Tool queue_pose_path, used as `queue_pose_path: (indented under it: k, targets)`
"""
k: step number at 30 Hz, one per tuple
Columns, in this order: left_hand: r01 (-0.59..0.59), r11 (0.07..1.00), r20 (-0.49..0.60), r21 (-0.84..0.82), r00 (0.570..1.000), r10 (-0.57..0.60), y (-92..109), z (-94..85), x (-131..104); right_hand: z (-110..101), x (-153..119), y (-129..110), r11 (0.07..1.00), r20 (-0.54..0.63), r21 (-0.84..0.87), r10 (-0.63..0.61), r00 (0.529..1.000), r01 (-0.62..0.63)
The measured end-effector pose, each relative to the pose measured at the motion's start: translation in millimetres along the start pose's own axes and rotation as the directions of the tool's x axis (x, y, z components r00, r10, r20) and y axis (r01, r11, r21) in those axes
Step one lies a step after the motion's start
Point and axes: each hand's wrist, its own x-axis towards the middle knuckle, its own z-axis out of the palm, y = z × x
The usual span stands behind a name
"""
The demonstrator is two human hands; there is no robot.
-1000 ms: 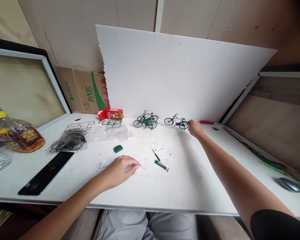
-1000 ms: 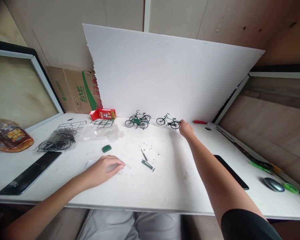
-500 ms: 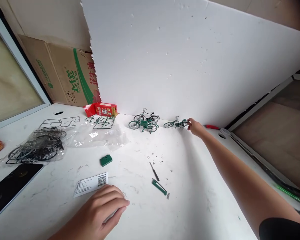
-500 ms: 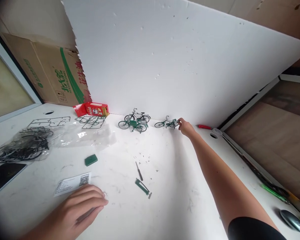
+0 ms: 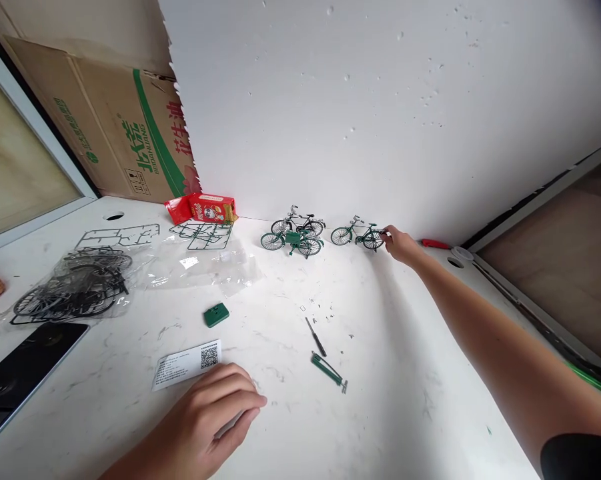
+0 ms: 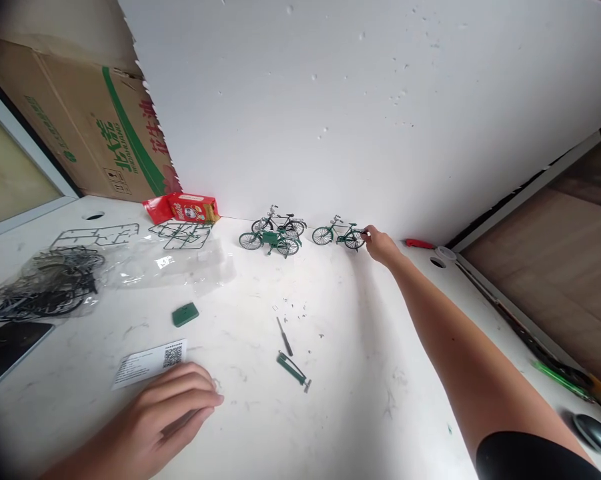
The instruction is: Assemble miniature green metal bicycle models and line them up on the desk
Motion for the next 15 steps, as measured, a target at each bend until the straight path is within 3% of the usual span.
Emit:
queue_pose_path:
  k: [15]
  targets:
    - [0.051, 0.999, 0.026, -0.011, 0.998, -0.051, -3.3, 0.9, -4.1, 10.0, -16.1, 1.2, 0.995, -0.043, -0.091, -0.036, 0.998, 0.032]
